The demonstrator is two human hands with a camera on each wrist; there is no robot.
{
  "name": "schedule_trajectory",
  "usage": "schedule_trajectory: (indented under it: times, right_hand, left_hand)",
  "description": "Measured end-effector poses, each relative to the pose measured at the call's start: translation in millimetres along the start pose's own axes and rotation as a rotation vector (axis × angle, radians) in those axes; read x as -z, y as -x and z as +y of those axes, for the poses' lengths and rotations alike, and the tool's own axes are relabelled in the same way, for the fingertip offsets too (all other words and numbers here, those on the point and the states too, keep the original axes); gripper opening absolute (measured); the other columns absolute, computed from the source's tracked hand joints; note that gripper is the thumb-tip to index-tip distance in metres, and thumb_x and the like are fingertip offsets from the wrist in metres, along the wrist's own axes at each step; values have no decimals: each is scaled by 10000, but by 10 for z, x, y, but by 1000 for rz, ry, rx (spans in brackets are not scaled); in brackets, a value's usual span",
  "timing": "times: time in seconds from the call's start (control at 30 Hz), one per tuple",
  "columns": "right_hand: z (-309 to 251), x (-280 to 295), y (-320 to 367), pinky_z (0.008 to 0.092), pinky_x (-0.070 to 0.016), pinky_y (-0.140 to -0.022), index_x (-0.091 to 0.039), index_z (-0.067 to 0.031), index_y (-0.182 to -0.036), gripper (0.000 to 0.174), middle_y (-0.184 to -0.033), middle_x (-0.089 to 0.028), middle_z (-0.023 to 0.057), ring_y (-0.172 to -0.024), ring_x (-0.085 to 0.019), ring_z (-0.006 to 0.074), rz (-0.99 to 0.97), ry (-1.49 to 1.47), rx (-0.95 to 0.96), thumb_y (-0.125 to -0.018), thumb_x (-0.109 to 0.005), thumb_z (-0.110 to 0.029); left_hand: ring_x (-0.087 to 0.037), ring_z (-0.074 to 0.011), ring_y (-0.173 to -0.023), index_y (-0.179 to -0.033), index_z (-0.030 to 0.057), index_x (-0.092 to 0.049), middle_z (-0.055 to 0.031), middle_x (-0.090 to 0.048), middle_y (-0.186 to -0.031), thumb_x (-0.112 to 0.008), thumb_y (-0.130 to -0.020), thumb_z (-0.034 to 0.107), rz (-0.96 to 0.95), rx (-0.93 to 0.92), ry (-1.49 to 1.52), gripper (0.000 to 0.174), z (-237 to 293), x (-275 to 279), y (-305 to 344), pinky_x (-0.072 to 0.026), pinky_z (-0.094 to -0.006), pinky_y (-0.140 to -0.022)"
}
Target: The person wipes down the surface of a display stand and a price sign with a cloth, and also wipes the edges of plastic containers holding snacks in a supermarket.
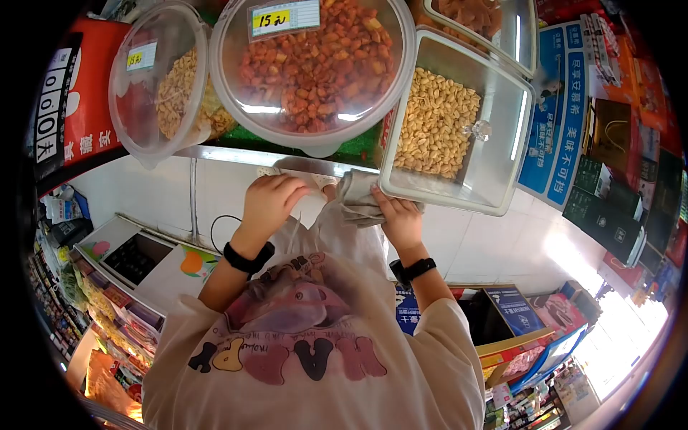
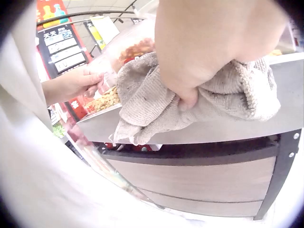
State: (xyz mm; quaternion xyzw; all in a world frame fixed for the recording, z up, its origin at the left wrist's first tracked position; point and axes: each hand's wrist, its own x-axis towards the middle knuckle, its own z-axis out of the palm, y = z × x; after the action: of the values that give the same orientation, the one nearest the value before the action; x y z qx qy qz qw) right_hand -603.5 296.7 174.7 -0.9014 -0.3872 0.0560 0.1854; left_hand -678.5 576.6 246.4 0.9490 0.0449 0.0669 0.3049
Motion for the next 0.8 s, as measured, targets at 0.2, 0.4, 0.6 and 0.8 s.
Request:
schedule_trajectory:
  times: [0.2,0.4,0.6,0.8]
  right_hand:
    - [-483,-145,-405,357,-478,-1018,-595,-125,-1300,503,-1310,-632,54,-1186,-613,238,-71,-44,141,-803,-549,-72]
    - [-1287,-551,-973,391,-467,-1041,-558,-54,-1314,484,-1336,-608,104,-1207,-598,283,-98,-93,265,-838,-523,-138]
    - [-2041,-991,-1462,409,-483,-1018,-584,7,-1249,453,-1270,-638,161,-1177,-609,341,-40,-123,386,-822,-549,-138]
    - [-2240,-1063,-1644,378,-510,-980,-603,-21,-1226,423,-1255,-658,108,-1150,-630,298,-58,-71,442,-828,-546,-151]
  left_hand:
    - [-640,-297,-865,-786,55,-660,-114,-658,-942,-687,-848,202,-48,257,-96,162,-373,130,416,-511,-387,-731]
    - [-607,-305,-945,-999,40,-644,-108,-611,-1062,-670,-836,35,109,456,-147,165,-756,684,1002,-485,-382,-767]
    - [-616,-196,-664,-838,6,-643,-98,-619,-806,-633,-906,90,372,687,-141,109,-640,1285,1090,-443,-303,-568]
    - [-579,-146,-589,-782,64,-647,-46,-613,-679,-596,-926,149,409,433,395,175,388,2064,708,-413,-288,-522]
